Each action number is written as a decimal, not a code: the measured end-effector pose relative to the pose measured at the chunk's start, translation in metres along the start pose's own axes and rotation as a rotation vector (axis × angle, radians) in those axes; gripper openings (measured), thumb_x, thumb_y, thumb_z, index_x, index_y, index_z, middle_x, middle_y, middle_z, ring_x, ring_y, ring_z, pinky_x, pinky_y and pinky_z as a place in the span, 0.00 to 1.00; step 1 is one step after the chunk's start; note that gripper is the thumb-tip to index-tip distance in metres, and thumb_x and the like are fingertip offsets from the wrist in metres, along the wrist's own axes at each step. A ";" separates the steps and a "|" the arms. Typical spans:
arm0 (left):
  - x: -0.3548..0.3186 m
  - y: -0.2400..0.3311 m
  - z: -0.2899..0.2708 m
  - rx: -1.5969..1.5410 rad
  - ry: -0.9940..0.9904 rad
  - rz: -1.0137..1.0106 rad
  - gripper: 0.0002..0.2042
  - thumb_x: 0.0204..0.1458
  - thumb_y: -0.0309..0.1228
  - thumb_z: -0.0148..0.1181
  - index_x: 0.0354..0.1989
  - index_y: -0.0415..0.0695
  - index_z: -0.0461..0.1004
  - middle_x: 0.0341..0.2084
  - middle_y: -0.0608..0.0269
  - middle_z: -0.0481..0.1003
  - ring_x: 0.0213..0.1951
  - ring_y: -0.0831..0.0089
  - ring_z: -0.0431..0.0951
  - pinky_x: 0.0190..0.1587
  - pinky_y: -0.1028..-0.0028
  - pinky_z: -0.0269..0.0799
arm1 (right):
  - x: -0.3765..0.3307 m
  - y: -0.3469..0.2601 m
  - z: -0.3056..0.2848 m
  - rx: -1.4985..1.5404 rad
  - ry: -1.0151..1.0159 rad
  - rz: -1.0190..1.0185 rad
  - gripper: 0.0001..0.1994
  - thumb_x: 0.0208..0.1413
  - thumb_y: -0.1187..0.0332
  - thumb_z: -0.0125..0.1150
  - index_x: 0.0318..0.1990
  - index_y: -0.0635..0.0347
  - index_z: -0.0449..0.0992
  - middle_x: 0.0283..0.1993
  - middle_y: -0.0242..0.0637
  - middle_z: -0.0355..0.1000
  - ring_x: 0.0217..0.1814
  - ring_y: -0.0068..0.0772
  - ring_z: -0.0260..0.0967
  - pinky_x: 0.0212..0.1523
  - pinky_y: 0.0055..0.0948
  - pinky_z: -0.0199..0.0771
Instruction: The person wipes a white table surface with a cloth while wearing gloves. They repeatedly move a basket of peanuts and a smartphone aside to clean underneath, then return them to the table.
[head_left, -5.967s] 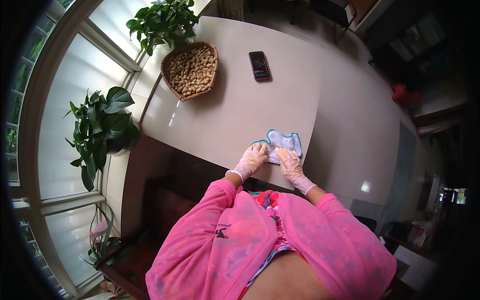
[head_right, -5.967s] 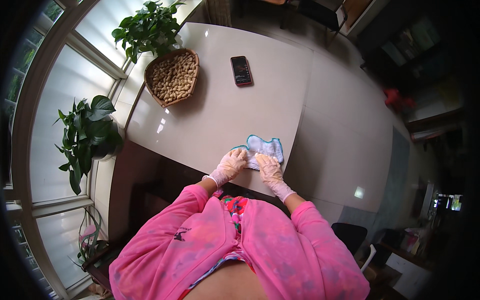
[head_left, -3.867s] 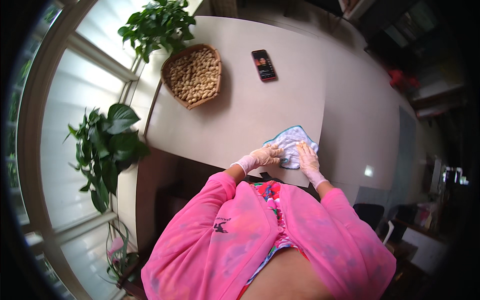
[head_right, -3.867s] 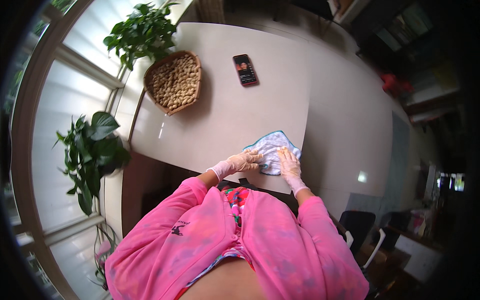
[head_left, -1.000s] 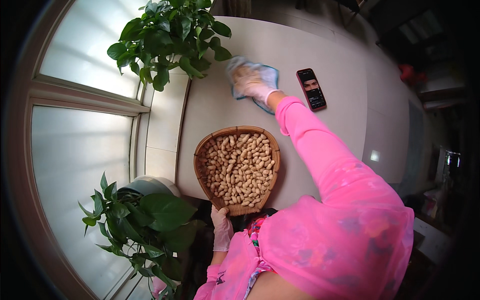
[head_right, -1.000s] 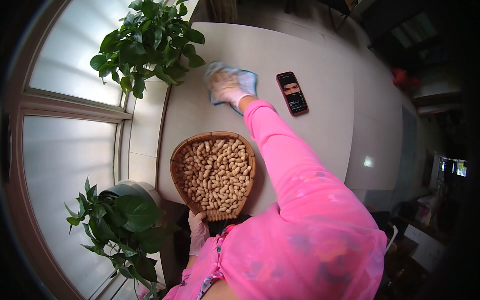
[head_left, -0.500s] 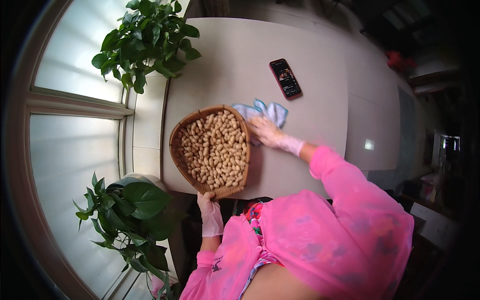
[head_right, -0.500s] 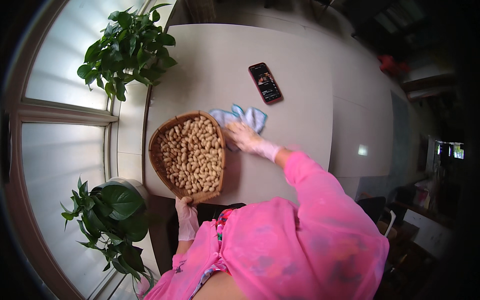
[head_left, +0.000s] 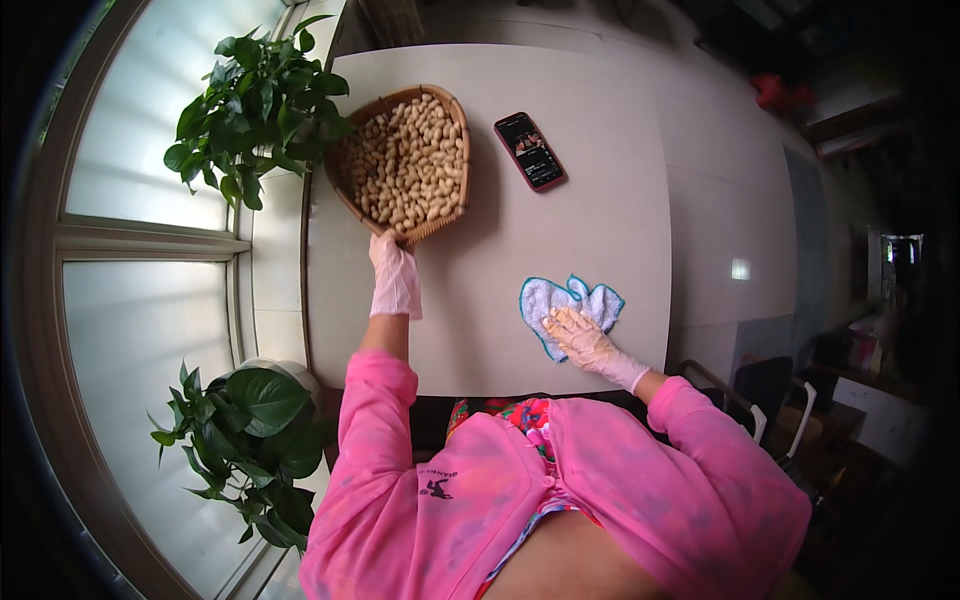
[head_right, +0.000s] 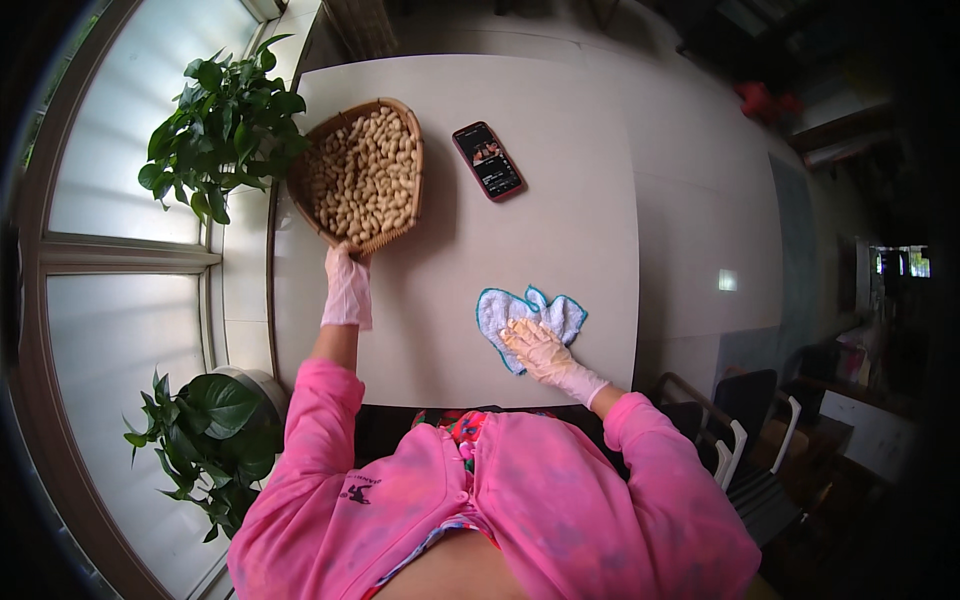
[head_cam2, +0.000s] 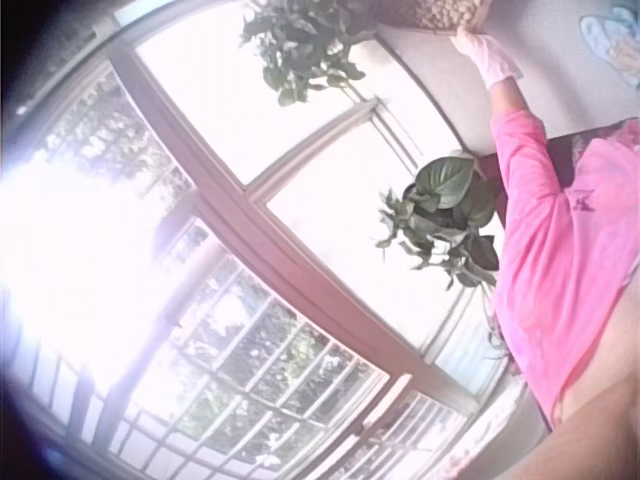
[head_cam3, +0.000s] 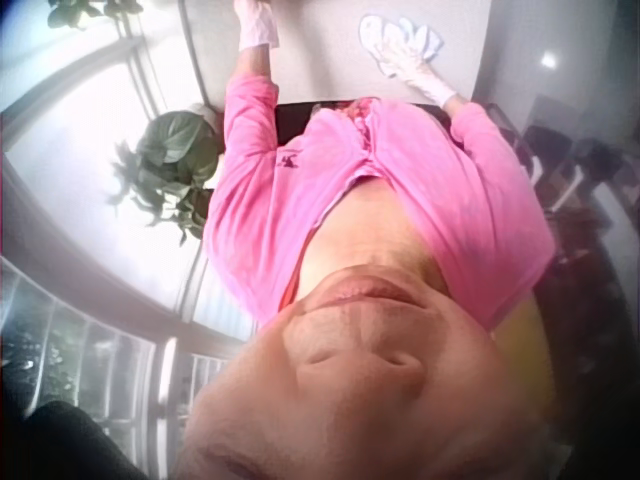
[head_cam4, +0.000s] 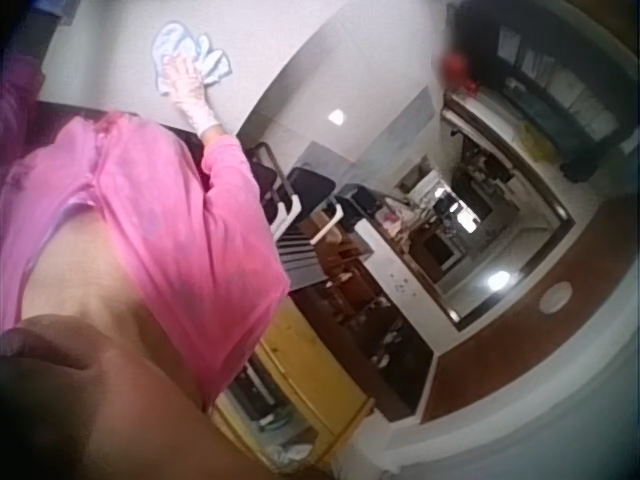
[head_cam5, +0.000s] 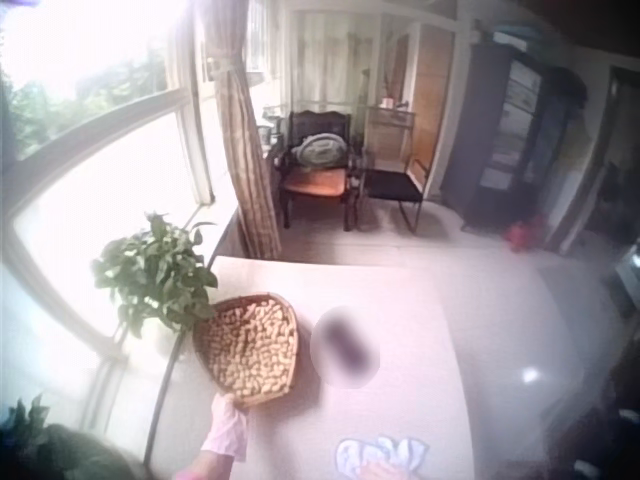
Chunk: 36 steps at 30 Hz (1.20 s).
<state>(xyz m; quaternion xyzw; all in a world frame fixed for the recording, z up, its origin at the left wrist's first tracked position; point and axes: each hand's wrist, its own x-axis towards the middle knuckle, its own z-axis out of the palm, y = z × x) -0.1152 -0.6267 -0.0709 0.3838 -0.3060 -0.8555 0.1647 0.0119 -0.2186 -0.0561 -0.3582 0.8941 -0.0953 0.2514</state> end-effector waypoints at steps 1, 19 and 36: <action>0.009 0.000 0.009 -0.008 0.006 0.010 0.25 0.37 0.14 0.45 0.49 0.39 0.69 0.40 0.58 0.73 0.38 0.61 0.77 0.35 0.65 0.80 | 0.000 -0.001 -0.001 0.001 0.003 -0.015 0.29 0.59 0.62 0.51 0.69 0.47 0.57 0.71 0.42 0.53 0.73 0.48 0.48 0.70 0.50 0.46; -0.092 0.003 -0.050 0.617 0.052 0.319 0.33 0.58 0.29 0.54 0.69 0.33 0.47 0.62 0.46 0.62 0.62 0.58 0.65 0.62 0.66 0.62 | 0.175 -0.063 -0.063 -0.230 -0.161 -0.498 0.32 0.56 0.55 0.52 0.68 0.47 0.57 0.72 0.41 0.51 0.75 0.44 0.46 0.70 0.54 0.42; -0.187 0.005 -0.217 1.341 -0.114 0.617 0.25 0.53 0.23 0.51 0.63 0.35 0.62 0.60 0.43 0.64 0.63 0.52 0.63 0.67 0.63 0.55 | 0.437 -0.248 -0.033 -0.199 0.312 -0.418 0.25 0.57 0.61 0.47 0.62 0.55 0.63 0.63 0.45 0.62 0.67 0.43 0.56 0.64 0.47 0.53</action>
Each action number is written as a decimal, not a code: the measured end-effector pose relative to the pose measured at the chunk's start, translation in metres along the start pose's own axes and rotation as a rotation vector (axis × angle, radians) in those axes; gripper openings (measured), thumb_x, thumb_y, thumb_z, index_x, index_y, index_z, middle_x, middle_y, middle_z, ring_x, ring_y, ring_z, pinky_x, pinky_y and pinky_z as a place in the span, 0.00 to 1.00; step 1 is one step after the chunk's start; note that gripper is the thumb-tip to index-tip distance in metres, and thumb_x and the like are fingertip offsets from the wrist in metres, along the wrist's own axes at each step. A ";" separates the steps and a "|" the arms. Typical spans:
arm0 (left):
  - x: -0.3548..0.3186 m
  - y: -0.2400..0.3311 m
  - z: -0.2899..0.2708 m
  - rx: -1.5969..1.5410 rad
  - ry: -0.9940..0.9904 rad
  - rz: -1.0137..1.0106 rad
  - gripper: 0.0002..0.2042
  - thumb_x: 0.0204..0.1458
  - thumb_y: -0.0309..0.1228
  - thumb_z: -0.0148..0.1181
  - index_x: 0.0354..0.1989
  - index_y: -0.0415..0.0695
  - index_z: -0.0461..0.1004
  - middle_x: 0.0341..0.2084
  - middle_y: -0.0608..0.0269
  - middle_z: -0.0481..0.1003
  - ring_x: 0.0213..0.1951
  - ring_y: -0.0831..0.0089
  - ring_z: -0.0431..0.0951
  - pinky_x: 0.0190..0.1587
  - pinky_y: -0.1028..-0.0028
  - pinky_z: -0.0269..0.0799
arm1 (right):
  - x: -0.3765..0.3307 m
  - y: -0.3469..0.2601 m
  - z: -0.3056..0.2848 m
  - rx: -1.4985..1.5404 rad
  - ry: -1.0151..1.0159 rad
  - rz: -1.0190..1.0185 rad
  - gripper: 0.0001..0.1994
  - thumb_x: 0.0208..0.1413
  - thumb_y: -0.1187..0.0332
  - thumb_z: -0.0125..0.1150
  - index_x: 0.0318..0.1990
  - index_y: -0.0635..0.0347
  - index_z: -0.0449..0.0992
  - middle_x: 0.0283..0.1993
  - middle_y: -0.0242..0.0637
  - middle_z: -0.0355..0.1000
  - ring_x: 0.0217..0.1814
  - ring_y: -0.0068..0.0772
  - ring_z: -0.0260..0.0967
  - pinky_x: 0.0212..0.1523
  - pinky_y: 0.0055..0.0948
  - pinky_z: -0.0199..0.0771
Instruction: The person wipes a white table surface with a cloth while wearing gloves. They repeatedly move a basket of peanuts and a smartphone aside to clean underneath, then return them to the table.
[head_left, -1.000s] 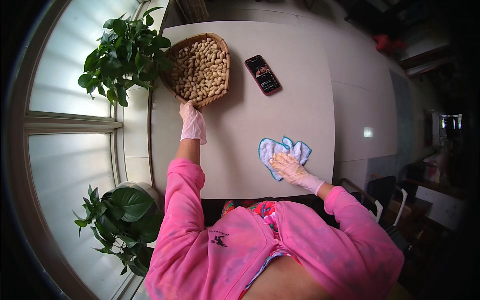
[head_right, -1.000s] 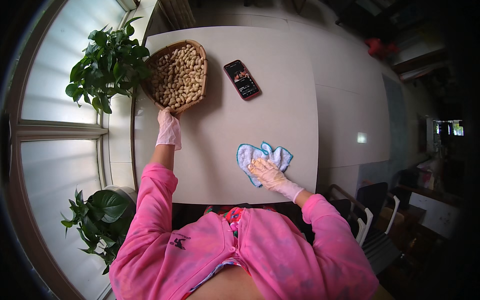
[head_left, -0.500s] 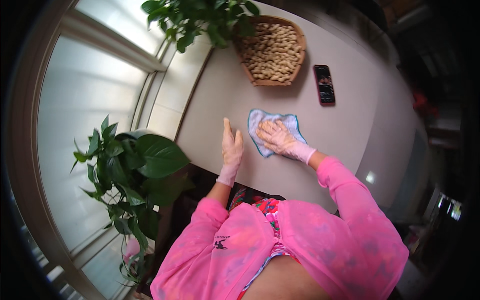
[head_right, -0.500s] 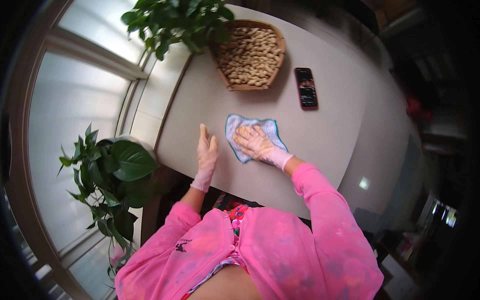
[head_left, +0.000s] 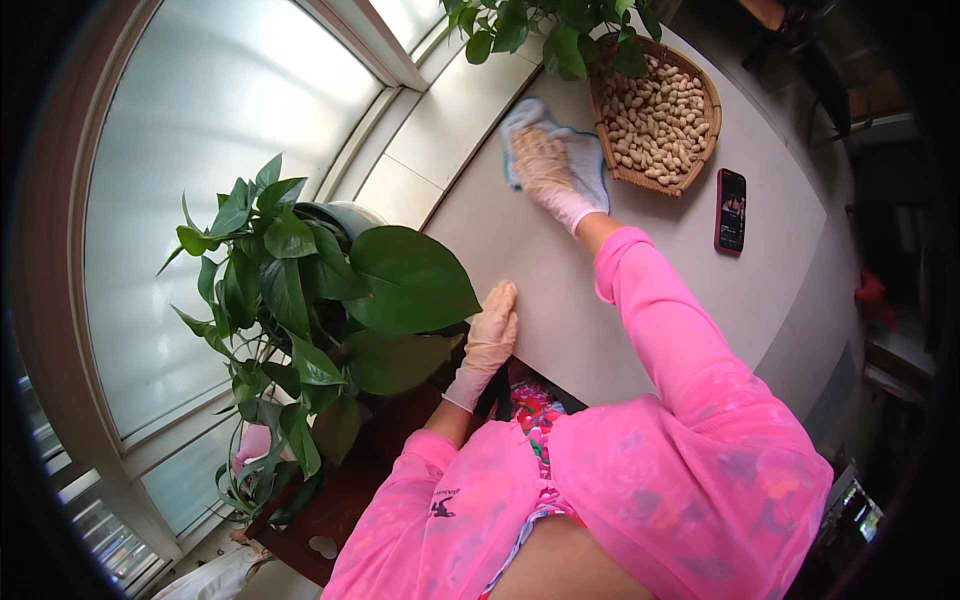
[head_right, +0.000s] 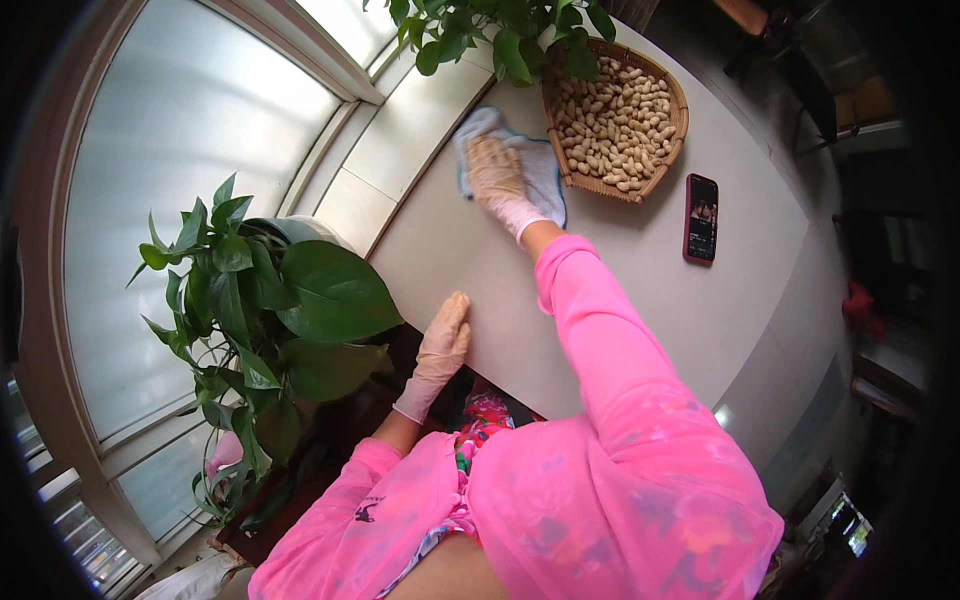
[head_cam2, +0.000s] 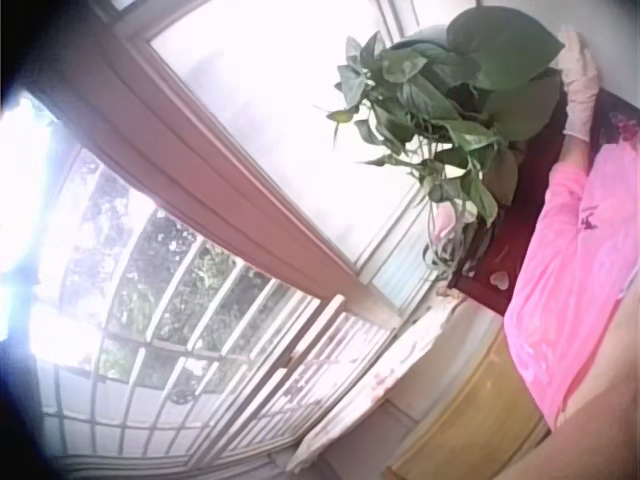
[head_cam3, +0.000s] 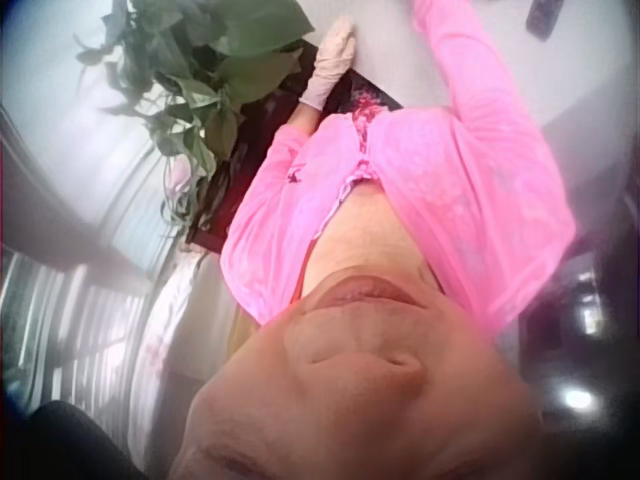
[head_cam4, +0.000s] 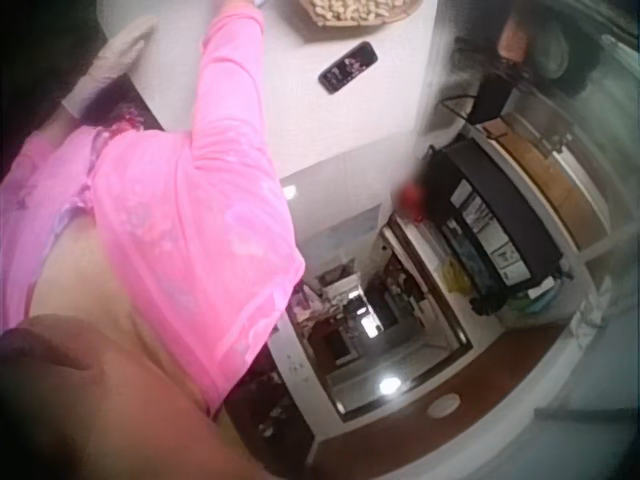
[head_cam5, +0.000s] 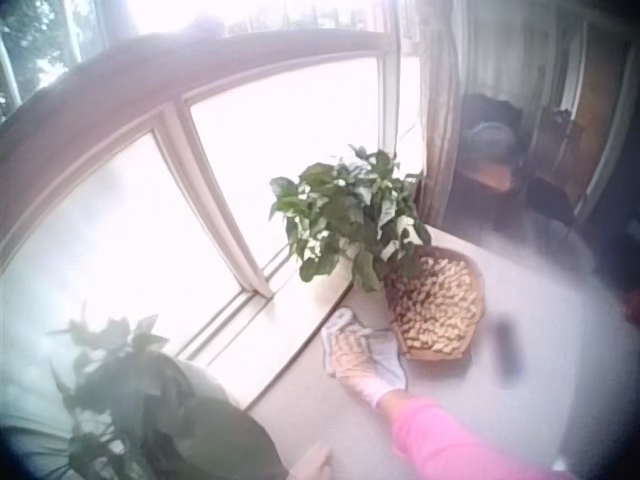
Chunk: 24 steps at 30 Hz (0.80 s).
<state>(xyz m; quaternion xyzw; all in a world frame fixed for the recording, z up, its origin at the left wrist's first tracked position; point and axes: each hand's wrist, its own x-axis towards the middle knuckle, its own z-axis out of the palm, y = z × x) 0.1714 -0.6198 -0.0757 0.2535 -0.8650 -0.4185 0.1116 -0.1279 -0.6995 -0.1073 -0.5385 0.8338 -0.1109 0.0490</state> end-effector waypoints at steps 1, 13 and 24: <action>-0.002 0.000 0.000 -0.109 0.032 -0.031 0.24 0.55 0.22 0.50 0.63 0.35 0.62 0.60 0.45 0.64 0.64 0.54 0.63 0.67 0.64 0.55 | -0.002 -0.013 -0.007 0.005 -0.068 -0.069 0.24 0.55 0.63 0.48 0.60 0.57 0.66 0.60 0.45 0.65 0.64 0.43 0.60 0.61 0.47 0.57; -0.047 0.022 -0.013 -0.029 0.290 -0.115 0.23 0.58 0.22 0.48 0.63 0.34 0.61 0.60 0.48 0.66 0.62 0.58 0.66 0.65 0.69 0.58 | -0.240 -0.111 0.034 0.263 -0.214 -0.712 0.26 0.49 0.60 0.57 0.58 0.50 0.69 0.64 0.35 0.62 0.69 0.36 0.56 0.66 0.41 0.55; -0.069 0.089 0.075 0.393 -0.234 0.166 0.30 0.51 0.28 0.53 0.64 0.33 0.58 0.61 0.40 0.61 0.62 0.46 0.62 0.67 0.58 0.55 | -0.493 0.053 -0.059 0.265 -0.117 -0.203 0.20 0.61 0.64 0.45 0.61 0.46 0.69 0.64 0.38 0.64 0.68 0.42 0.59 0.67 0.43 0.55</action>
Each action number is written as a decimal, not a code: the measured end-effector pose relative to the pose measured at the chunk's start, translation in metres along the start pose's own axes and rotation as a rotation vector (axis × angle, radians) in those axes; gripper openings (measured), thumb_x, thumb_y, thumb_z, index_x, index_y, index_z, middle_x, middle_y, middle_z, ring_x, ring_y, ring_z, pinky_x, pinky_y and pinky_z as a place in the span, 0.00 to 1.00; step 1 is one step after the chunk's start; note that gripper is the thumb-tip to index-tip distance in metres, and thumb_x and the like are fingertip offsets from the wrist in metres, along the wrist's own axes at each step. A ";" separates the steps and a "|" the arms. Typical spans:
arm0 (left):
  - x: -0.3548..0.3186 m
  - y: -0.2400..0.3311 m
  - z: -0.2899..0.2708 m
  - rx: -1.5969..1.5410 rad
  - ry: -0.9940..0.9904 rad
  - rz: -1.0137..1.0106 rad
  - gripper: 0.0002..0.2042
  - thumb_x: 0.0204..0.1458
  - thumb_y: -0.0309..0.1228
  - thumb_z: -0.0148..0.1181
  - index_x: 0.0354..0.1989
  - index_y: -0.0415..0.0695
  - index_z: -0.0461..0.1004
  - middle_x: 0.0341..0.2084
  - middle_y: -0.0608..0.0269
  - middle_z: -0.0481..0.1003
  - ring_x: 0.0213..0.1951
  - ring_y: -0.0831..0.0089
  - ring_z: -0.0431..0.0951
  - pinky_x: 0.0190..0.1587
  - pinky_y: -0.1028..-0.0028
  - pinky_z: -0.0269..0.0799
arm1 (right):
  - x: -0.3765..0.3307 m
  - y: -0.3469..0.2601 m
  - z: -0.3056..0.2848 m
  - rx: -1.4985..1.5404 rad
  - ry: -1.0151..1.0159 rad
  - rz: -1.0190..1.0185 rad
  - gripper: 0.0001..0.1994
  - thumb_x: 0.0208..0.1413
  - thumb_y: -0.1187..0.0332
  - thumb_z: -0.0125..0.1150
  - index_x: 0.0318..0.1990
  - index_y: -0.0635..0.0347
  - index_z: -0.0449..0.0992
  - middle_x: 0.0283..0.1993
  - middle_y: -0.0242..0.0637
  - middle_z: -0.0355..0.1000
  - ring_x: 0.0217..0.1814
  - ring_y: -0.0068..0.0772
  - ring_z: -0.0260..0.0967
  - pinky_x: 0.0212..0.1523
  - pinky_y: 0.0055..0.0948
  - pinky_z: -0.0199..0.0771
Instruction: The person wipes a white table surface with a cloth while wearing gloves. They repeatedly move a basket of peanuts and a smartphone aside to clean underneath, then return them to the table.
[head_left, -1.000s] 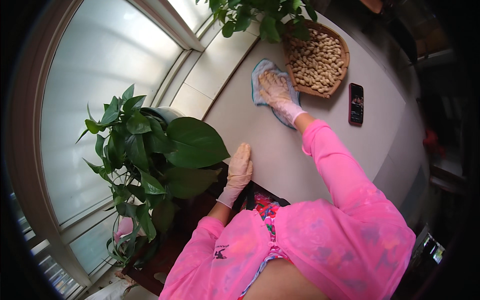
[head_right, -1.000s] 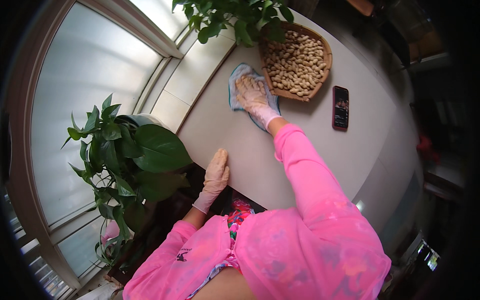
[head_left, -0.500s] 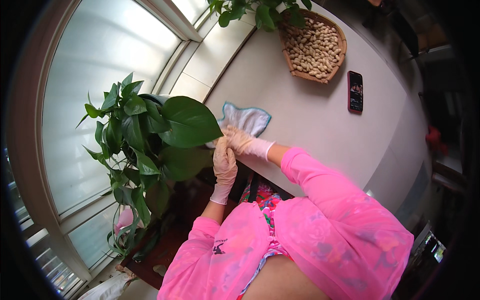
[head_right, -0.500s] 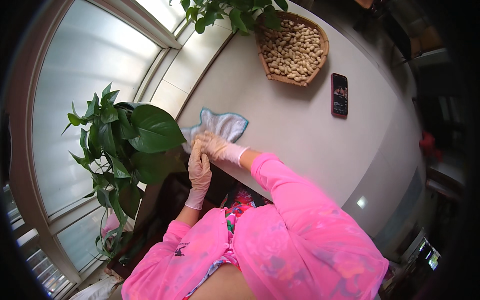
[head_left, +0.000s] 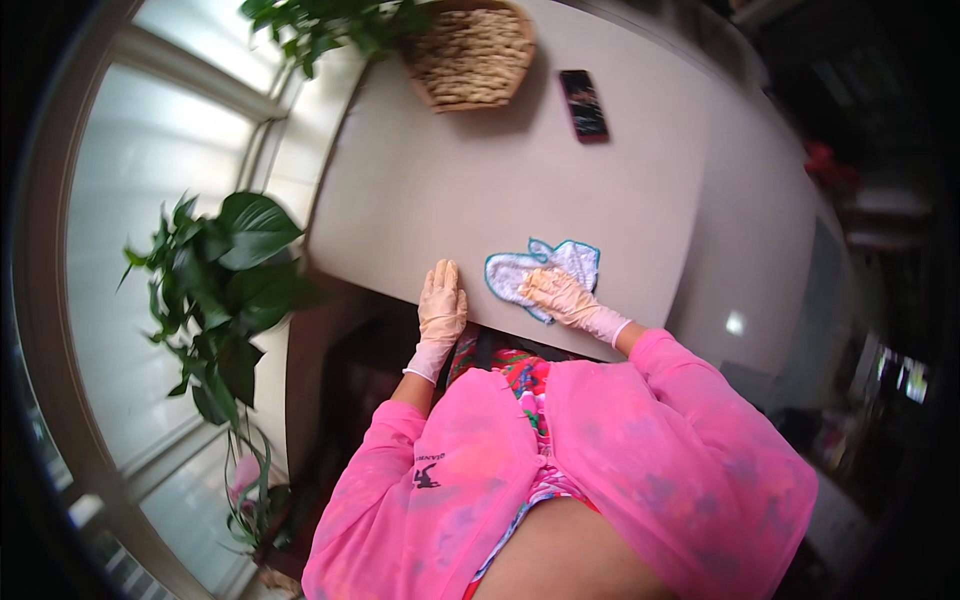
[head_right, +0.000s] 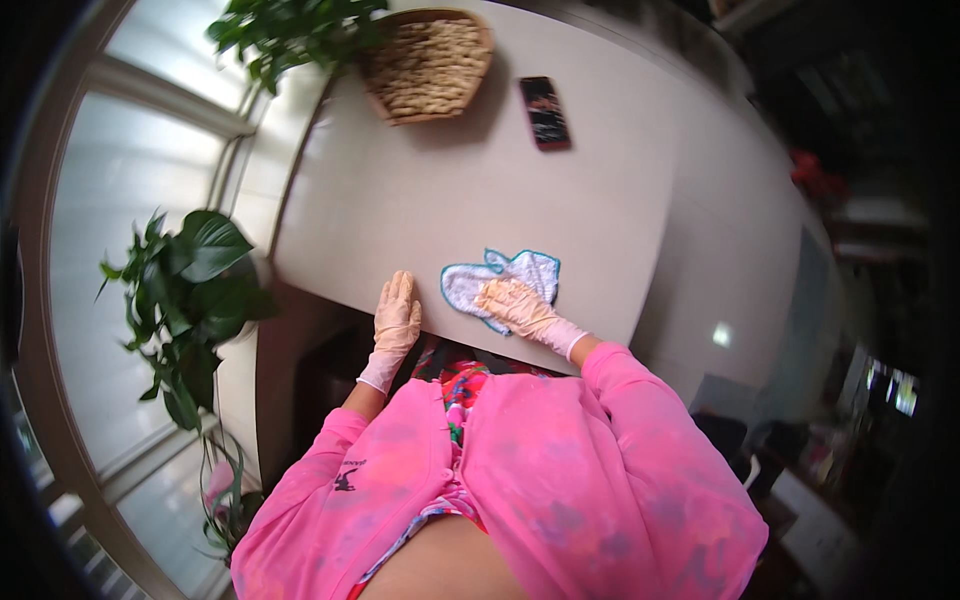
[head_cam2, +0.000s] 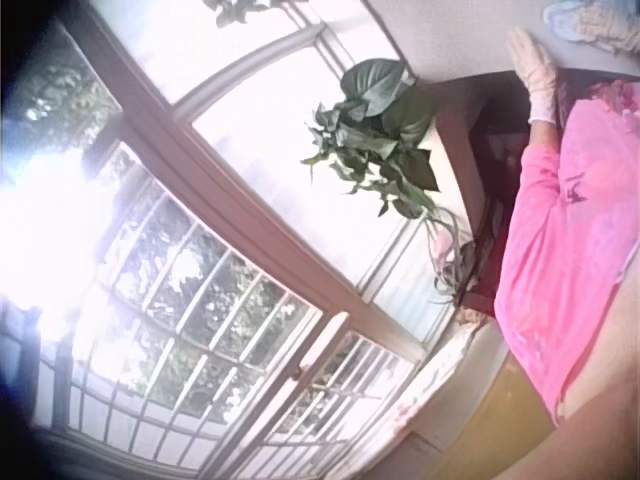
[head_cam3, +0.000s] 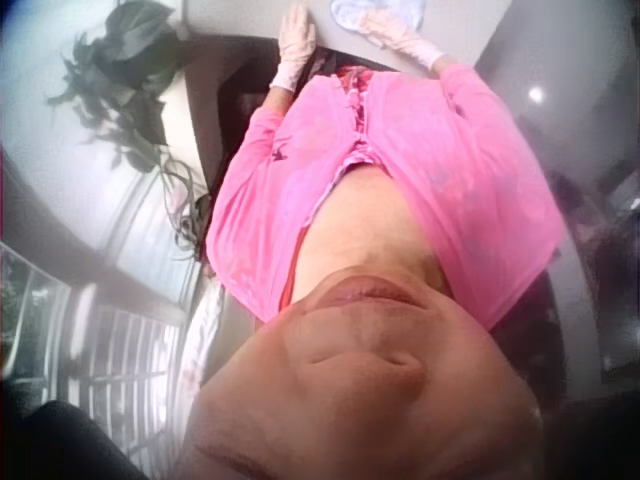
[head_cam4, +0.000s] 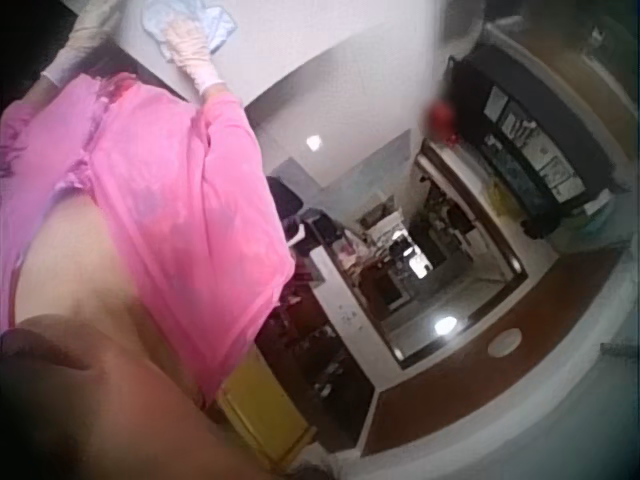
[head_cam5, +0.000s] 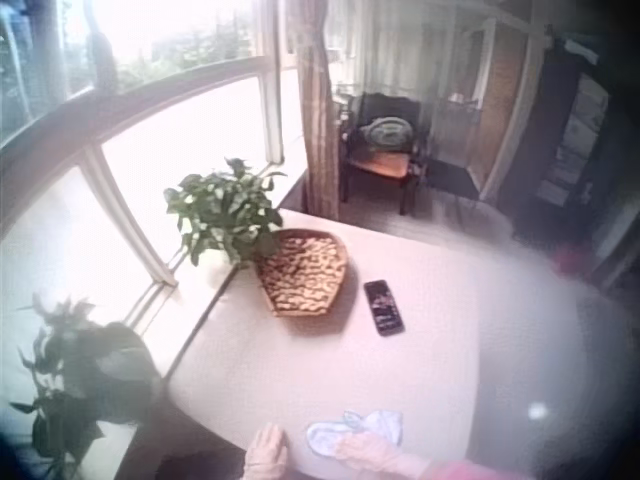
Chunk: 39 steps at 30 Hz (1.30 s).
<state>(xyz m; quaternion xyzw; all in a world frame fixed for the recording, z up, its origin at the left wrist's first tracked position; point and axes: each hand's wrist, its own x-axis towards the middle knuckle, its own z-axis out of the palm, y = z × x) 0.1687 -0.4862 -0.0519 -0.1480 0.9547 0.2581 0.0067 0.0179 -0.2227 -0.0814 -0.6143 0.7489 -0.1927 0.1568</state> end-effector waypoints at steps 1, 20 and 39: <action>0.004 0.009 0.007 0.043 -0.032 0.047 0.29 0.50 0.29 0.54 0.63 0.32 0.59 0.61 0.40 0.61 0.61 0.47 0.62 0.67 0.59 0.56 | -0.025 0.007 0.001 -0.001 0.021 0.082 0.22 0.61 0.62 0.45 0.63 0.45 0.67 0.66 0.38 0.62 0.70 0.42 0.57 0.68 0.44 0.52; 0.119 0.141 0.052 0.223 -0.318 0.179 0.42 0.51 0.47 0.60 0.71 0.43 0.47 0.68 0.48 0.49 0.67 0.43 0.53 0.65 0.52 0.55 | -0.146 0.018 -0.043 -0.186 -0.109 0.463 0.25 0.61 0.51 0.46 0.67 0.37 0.62 0.71 0.33 0.55 0.74 0.39 0.47 0.73 0.53 0.32; 0.196 0.191 0.092 0.292 -0.311 0.171 0.49 0.52 0.59 0.52 0.71 0.35 0.40 0.70 0.37 0.38 0.72 0.43 0.35 0.70 0.52 0.32 | -0.123 0.168 -0.100 -0.215 0.089 0.896 0.24 0.59 0.51 0.48 0.65 0.35 0.65 0.72 0.33 0.53 0.73 0.42 0.48 0.71 0.61 0.30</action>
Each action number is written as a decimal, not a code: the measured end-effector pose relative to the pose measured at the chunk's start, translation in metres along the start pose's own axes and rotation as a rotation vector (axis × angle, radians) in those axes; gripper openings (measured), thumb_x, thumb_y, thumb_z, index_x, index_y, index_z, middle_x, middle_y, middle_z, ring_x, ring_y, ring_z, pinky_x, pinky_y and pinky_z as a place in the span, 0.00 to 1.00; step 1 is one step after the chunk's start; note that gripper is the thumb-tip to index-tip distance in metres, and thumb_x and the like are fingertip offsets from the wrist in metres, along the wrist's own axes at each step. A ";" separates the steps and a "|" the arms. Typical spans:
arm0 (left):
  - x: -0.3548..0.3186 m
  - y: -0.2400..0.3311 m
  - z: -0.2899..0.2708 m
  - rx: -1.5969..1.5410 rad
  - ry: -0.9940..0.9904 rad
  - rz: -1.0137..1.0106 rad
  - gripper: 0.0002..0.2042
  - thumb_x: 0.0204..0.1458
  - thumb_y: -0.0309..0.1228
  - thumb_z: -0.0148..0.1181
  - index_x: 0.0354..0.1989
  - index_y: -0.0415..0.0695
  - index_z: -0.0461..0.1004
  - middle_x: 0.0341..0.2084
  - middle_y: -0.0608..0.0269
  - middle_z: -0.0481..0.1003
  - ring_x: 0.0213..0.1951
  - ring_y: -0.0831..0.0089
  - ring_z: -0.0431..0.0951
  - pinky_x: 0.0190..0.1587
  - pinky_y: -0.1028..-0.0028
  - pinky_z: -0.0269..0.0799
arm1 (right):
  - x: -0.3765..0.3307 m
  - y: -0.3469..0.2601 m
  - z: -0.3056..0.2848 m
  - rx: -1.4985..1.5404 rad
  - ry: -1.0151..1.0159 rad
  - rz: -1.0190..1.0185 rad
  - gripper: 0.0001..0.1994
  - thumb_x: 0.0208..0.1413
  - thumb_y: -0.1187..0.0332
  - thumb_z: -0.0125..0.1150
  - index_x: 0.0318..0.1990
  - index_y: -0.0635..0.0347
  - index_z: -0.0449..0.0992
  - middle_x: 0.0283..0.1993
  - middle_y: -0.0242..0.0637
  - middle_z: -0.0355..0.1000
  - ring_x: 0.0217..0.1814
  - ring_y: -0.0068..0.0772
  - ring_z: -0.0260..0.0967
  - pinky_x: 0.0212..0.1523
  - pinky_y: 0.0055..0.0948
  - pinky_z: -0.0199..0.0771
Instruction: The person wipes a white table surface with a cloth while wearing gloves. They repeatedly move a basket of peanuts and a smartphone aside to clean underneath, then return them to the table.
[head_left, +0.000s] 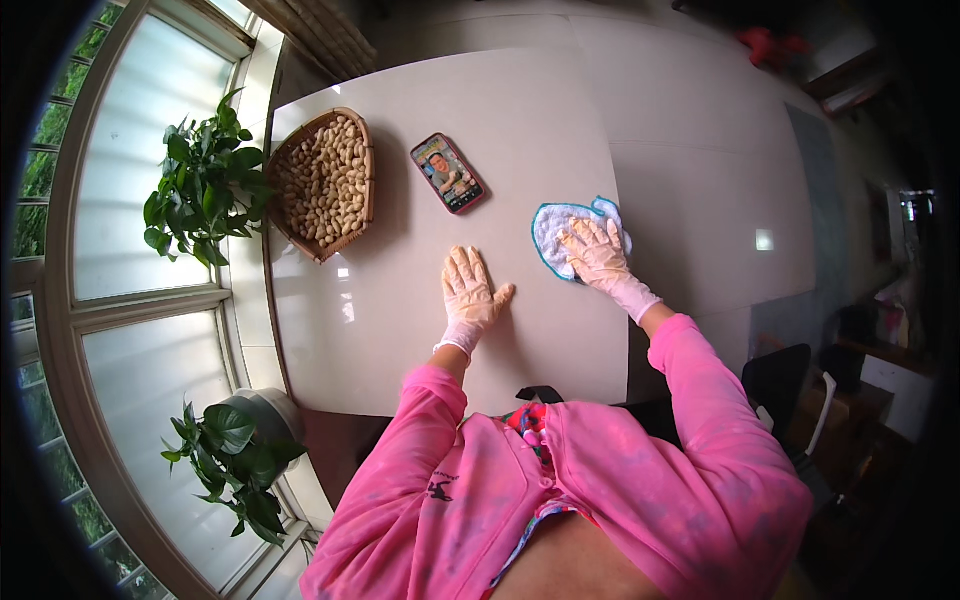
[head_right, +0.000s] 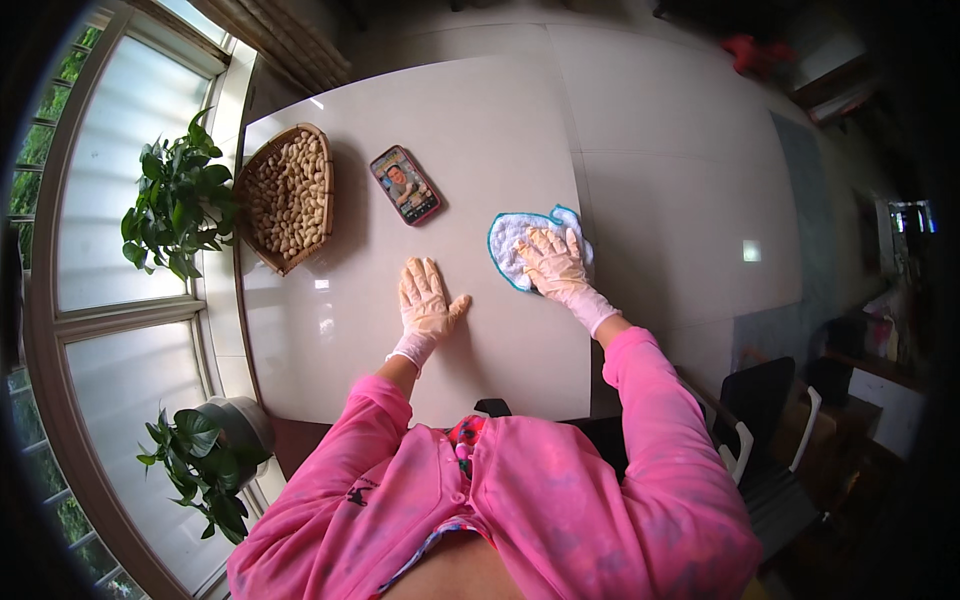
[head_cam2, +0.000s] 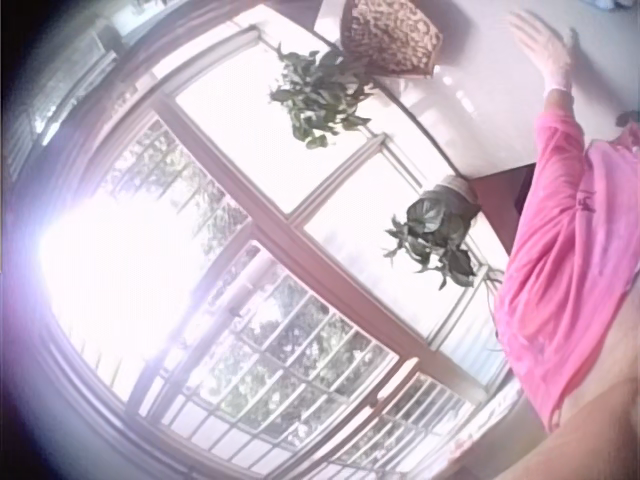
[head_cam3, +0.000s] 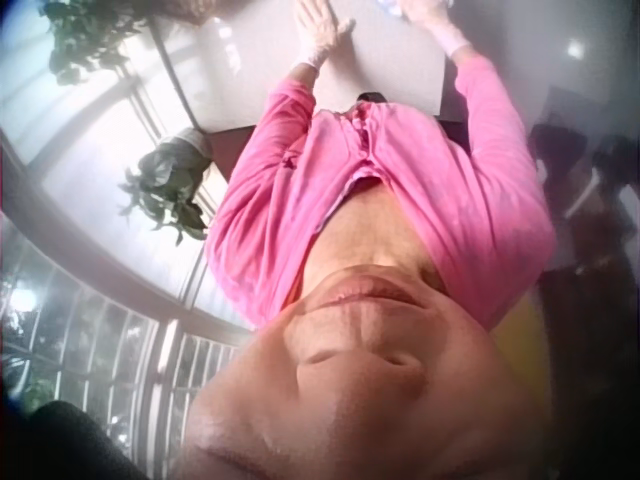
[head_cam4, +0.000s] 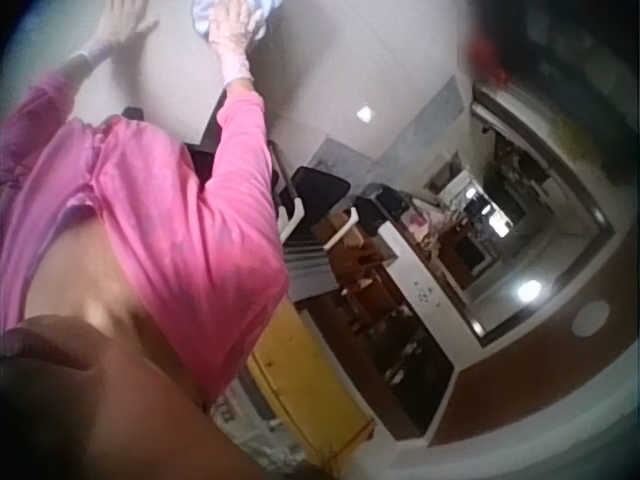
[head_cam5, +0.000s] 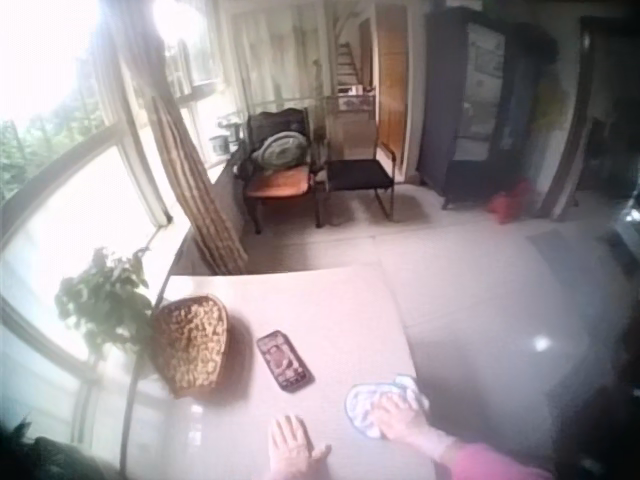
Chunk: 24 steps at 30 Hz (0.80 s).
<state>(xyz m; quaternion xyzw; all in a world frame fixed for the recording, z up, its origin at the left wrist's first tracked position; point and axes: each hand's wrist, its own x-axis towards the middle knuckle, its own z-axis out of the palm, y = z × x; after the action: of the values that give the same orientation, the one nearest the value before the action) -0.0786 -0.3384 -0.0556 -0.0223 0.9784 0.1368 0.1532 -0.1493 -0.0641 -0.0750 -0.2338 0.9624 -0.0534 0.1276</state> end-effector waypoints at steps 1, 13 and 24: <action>-0.002 -0.002 0.000 0.004 -0.001 -0.004 0.49 0.52 0.60 0.51 0.71 0.35 0.40 0.70 0.36 0.38 0.72 0.43 0.35 0.70 0.52 0.32 | 0.009 -0.005 -0.012 0.038 0.089 -0.051 0.24 0.57 0.53 0.52 0.62 0.39 0.68 0.66 0.36 0.61 0.69 0.42 0.55 0.68 0.58 0.40; 0.057 -0.028 0.003 -0.304 0.406 -0.207 0.51 0.48 0.52 0.63 0.69 0.29 0.41 0.69 0.36 0.44 0.71 0.46 0.44 0.71 0.56 0.38 | 0.243 -0.073 -0.096 0.724 -0.035 -0.244 0.42 0.52 0.56 0.67 0.71 0.50 0.49 0.69 0.47 0.56 0.71 0.46 0.52 0.68 0.37 0.55; 0.110 -0.050 -0.024 -0.202 0.347 -0.227 0.46 0.49 0.54 0.60 0.72 0.46 0.46 0.70 0.45 0.46 0.70 0.48 0.46 0.70 0.53 0.37 | 0.339 -0.108 -0.073 0.273 -0.179 -0.400 0.47 0.39 0.53 0.74 0.68 0.53 0.58 0.64 0.45 0.63 0.68 0.45 0.57 0.68 0.37 0.57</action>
<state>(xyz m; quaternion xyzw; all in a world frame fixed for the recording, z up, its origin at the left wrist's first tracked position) -0.1861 -0.3930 -0.0807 -0.1707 0.9627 0.2101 -0.0060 -0.4128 -0.3135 -0.0626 -0.4040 0.8657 -0.1862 0.2296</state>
